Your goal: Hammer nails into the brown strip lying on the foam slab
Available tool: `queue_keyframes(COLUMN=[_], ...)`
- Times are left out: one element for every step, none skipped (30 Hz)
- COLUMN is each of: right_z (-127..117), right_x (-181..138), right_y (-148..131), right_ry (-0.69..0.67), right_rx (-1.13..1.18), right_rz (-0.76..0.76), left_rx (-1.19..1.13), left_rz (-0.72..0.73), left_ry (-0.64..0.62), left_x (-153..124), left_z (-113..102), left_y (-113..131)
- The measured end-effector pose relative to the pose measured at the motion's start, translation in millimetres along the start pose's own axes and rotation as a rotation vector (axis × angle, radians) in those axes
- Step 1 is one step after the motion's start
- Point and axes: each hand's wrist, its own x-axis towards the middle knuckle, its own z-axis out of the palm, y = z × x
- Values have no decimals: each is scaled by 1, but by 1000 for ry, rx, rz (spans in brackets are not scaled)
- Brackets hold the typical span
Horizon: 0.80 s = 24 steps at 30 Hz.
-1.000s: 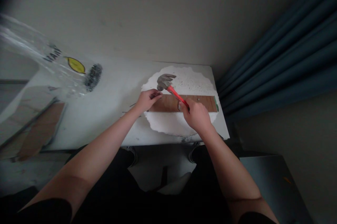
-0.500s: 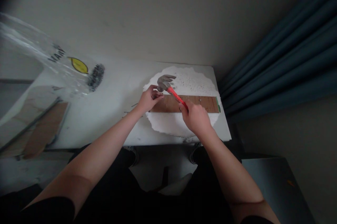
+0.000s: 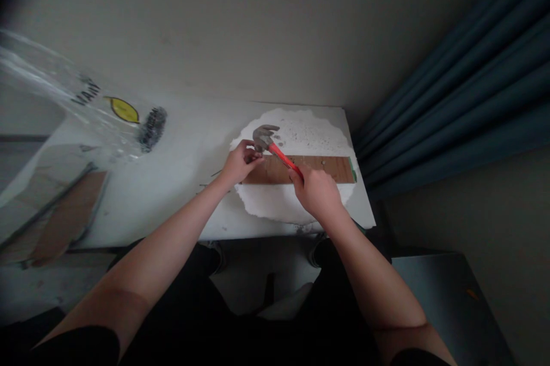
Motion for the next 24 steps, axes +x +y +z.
queue_keyframes(right_z=[0, 0, 0, -1, -1, -1, -1, -2, -2, -2, -2, -1, -1, -1, 0, 0, 0, 0, 0, 0, 0, 0, 0, 1], right_x=[0, 0, 0, 0, 0, 0, 0, 0, 0, 0, 0, 0, 0, 0, 0, 0, 0, -1, -1, -1, -2, -2, -2, -2], right_y=[0, 0, 0, 0, 0, 0, 0, 0, 0, 0, 0, -1, -1, -1, -1, -1, -1, -1, -1, -2, -2, -2, -2, -2], right_ry=[16, 26, 26, 17, 4, -8, -13, -8, 3, 17, 23, 20, 9, -5, -17, -22, -20, -10, 0, 3, -1, -11, -23, -31], right_rx=[1, 0, -6, -13, -19, -24, -26, -25, -21, -16, -12, -11, -14, -18, -21, -21, -19, -15, -12, -12, -14, -19, -24, -28], right_rz=[1, 2, 1, -1, -4, -7, -9, -7, -4, 1, 5, 7, 7, 4, -2, -6, -9, -9, -4, 1, 4, 6, 5, 3], left_rx=[-8, -12, -8, 2, 14, 22, 24, 18, 7, -6, -11, -4, 13, 31, 42, 42, 31, 12, -7, -17, -11, 6, 27, 45], left_rz=[2, 1, 0, -3, -8, -13, -18, -20, -20, -18, -17, -17, -19, -23, -26, -27, -24, -17, -7, 2, 8, 10, 9, 5], left_ry=[-1, -1, -4, -7, -8, -5, -6, -8, -13, -15, -17, -19, -18, -15, -12, -10, -11, -12, -11, -12, -15, -16, -16, -14], left_x=[0, 0, 0, 0, 0, 0, 0, 0, -1, -1, -1, -1, -1, 0, 0, 0, 0, 0, 1, 1, 1, 0, 0, 0], left_z=[0, 0, 0, 1, 0, 0, 0, 0, 0, 0, 0, 0, 0, 0, 0, 1, 1, 2, 2, 2, 2, 2, 1, 0], left_y=[-1, -1, -2, -2, -1, -1, -1, 0, 1, 1, 1, 1, 1, 1, 0, -1, -3, -4, -5, -5, -4, -3, -2, 0])
